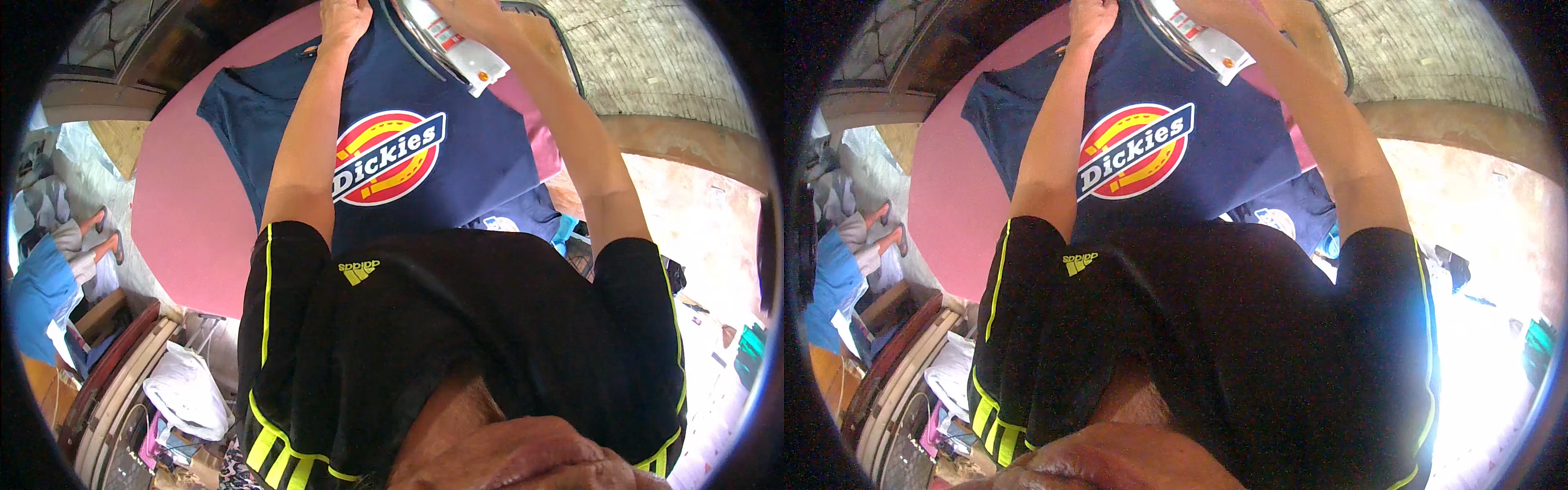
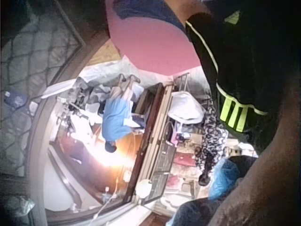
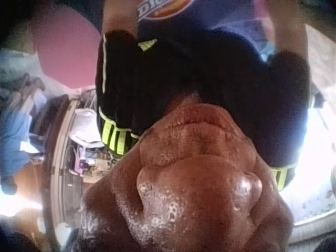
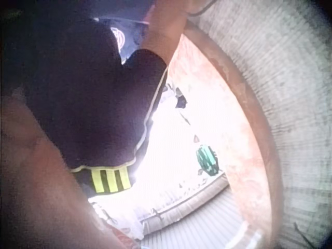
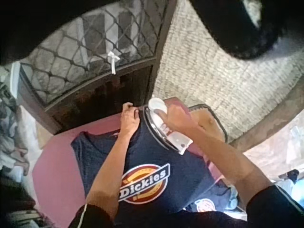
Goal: The person irons a dark blue t-shirt on a pink ironing board. They use a white steam iron to smooth the fabric, repeatedly adjusting the shirt's position and flipping it over to press different sections.
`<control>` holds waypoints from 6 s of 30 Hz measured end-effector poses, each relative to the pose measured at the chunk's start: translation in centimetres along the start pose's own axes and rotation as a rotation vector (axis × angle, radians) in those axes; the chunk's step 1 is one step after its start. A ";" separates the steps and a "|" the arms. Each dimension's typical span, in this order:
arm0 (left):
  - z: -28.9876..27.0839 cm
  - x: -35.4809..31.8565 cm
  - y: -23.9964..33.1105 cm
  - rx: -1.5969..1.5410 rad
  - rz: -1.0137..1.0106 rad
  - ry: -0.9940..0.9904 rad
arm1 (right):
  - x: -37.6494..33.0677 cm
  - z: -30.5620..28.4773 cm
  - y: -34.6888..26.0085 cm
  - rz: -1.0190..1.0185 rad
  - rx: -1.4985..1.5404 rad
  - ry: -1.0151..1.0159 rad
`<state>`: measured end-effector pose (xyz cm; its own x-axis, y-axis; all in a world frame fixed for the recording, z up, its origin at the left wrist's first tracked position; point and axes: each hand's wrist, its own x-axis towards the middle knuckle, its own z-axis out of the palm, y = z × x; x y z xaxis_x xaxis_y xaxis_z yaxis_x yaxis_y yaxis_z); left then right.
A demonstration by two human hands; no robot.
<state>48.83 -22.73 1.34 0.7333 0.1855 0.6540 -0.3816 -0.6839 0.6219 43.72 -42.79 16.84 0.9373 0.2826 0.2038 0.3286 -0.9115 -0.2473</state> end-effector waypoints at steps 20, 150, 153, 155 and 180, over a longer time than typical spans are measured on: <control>-0.5 2.2 -4.4 -0.023 0.023 -0.148 | -0.5 -2.4 2.1 0.141 0.317 -0.426; -27.4 -2.7 -13.5 -0.042 -0.362 -0.517 | 0.4 -1.6 -16.6 -0.469 0.353 -0.473; -27.7 -2.0 -12.0 -0.084 -0.408 -0.559 | -0.1 1.5 -17.1 -0.506 0.294 -0.417; -28.0 -2.3 -13.8 -0.108 -0.298 -0.529 | -0.7 3.4 -18.4 -0.504 0.388 -0.397; -30.4 -7.1 -10.9 0.292 -0.225 -0.151 | -0.5 11.2 -24.5 -0.405 0.500 -0.140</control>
<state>30.70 4.87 3.04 0.8632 0.2626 0.4312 -0.0417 -0.8141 0.5793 36.56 -17.26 12.14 0.7234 0.6409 0.2566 0.6410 -0.4855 -0.5944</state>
